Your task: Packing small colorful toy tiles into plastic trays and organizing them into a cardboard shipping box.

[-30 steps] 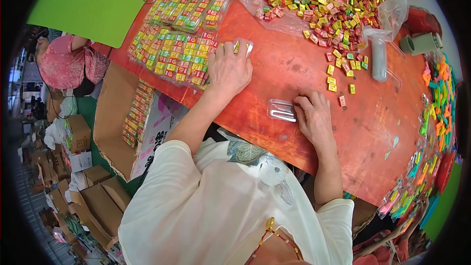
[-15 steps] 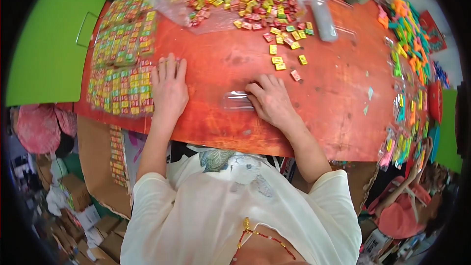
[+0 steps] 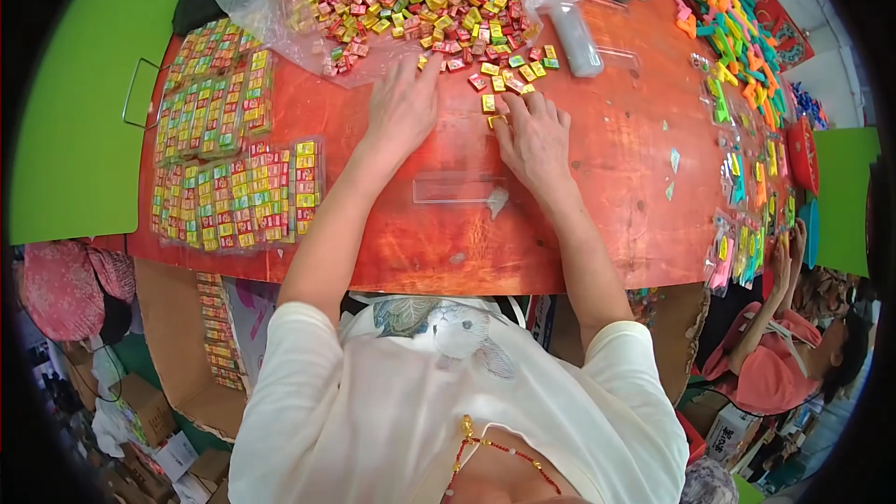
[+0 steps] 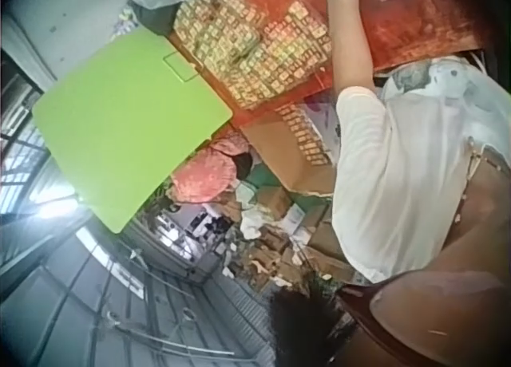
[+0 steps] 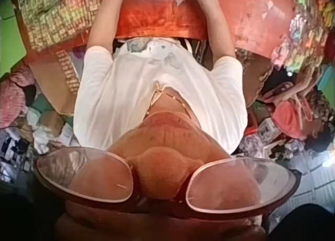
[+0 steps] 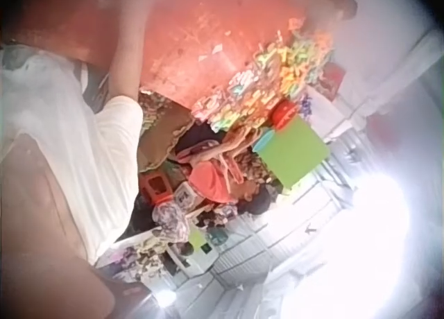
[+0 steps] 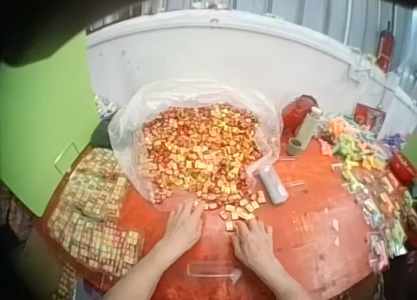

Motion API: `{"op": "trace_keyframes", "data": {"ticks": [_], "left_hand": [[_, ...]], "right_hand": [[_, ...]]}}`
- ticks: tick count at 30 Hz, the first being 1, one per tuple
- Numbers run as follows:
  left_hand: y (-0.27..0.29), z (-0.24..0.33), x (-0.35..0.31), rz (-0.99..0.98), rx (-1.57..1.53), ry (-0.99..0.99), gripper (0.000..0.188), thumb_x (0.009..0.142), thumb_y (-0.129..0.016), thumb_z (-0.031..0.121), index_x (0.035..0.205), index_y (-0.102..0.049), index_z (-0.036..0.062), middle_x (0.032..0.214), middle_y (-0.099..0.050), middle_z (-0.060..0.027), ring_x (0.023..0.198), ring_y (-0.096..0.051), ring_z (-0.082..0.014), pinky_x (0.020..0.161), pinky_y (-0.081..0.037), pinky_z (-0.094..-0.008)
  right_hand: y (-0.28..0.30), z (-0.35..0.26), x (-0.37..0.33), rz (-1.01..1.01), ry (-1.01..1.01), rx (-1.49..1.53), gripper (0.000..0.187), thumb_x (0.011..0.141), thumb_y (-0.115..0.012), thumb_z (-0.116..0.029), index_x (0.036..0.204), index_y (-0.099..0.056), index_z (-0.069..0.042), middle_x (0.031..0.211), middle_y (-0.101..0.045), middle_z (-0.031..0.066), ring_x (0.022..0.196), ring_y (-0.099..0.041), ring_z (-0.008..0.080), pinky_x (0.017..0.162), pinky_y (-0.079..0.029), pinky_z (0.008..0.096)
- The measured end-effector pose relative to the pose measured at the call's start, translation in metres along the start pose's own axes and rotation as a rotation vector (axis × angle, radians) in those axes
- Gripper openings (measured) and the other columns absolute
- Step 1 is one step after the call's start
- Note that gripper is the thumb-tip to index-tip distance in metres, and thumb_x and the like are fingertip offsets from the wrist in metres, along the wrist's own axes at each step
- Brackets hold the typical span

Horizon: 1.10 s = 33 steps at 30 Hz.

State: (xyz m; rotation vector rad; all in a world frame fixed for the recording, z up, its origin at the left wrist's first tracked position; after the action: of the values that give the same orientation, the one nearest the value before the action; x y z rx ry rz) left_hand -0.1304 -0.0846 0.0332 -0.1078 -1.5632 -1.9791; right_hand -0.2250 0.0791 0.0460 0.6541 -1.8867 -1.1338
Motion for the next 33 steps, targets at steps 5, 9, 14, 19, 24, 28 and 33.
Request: {"op": "trace_keyframes", "data": {"ticks": [5,9,14,19,24,28,33], "left_hand": [[-0.028,-0.012,0.022,-0.062,0.1,-0.018,0.037,0.084,-0.06,0.011,0.121,-0.06,0.0074,0.108,-0.057,-0.0145,0.104,-0.055,-0.035,0.086,-0.048,-0.0483],[-0.025,0.003,0.0,-0.074,0.048,-0.078,0.036,0.084,-0.059,0.011,0.12,-0.061,0.0052,0.108,-0.057,-0.0158,0.106,-0.055,-0.0359,0.086,-0.048,-0.0482],[0.009,0.0,-0.036,-0.079,-0.314,0.005,0.04,0.086,-0.061,0.014,0.125,-0.056,0.0046,0.107,-0.056,-0.0175,0.104,-0.057,-0.0371,0.083,-0.049,-0.0488],[0.026,-0.013,-0.039,-0.186,-0.059,0.142,0.037,0.087,-0.065,0.022,0.119,-0.055,0.0077,0.105,-0.057,-0.0166,0.101,-0.06,-0.037,0.08,-0.049,-0.051],[0.011,-0.01,-0.032,-0.206,0.095,0.141,0.025,0.084,-0.067,0.023,0.104,-0.061,0.0082,0.101,-0.059,-0.0142,0.098,-0.061,-0.0339,0.077,-0.048,-0.0487],[0.006,-0.014,-0.032,-0.169,0.062,0.12,0.022,0.083,-0.068,0.022,0.099,-0.063,0.0081,0.101,-0.059,-0.014,0.098,-0.061,-0.0334,0.077,-0.048,-0.0486],[0.009,-0.016,-0.029,-0.211,0.051,0.109,0.033,0.083,-0.071,0.022,0.114,-0.061,0.0121,0.103,-0.057,-0.0144,0.1,-0.061,-0.0339,0.08,-0.05,-0.0479]], "right_hand": [[-0.026,0.001,0.031,-0.027,0.024,-0.076,0.029,0.084,-0.068,-0.024,0.11,-0.064,-0.01,0.102,-0.06,0.0093,0.099,-0.058,0.0267,0.082,-0.042,0.0437],[-0.035,-0.01,0.037,-0.065,0.119,-0.096,0.034,0.083,-0.069,-0.025,0.113,-0.064,-0.011,0.102,-0.06,0.0102,0.101,-0.058,0.0275,0.085,-0.043,0.0443],[-0.029,-0.018,0.017,-0.188,0.214,0.08,0.032,0.083,-0.07,-0.022,0.113,-0.063,-0.012,0.101,-0.06,0.0084,0.102,-0.058,0.0273,0.087,-0.042,0.0444],[-0.024,-0.021,0.021,-0.103,0.198,0.065,0.029,0.084,-0.07,-0.022,0.111,-0.064,-0.012,0.101,-0.06,0.0084,0.101,-0.058,0.0271,0.085,-0.041,0.0448],[-0.03,-0.04,0.037,-0.072,0.184,-0.089,0.027,0.082,-0.07,-0.021,0.107,-0.065,-0.012,0.102,-0.06,0.0079,0.1,-0.058,0.0268,0.088,-0.039,0.0438],[-0.041,-0.036,0.033,-0.122,0.175,-0.064,0.03,0.082,-0.071,-0.021,0.11,-0.066,-0.012,0.102,-0.06,0.0073,0.1,-0.057,0.0269,0.089,-0.039,0.0438],[-0.029,-0.034,0.03,0.023,0.27,0.114,0.024,0.08,-0.07,-0.023,0.101,-0.067,-0.013,0.096,-0.059,0.0089,0.096,-0.057,0.0267,0.086,-0.04,0.0437]]}}
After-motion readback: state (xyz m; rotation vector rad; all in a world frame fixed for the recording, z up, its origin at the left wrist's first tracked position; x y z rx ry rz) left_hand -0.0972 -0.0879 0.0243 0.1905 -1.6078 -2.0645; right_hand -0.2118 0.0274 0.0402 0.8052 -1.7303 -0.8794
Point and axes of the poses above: each hand's wrist, its own x-axis towards the middle knuckle, its own y-axis out of the back of the hand, z = x × y, the point moved 5 cm from there along x, towards the middle knuckle
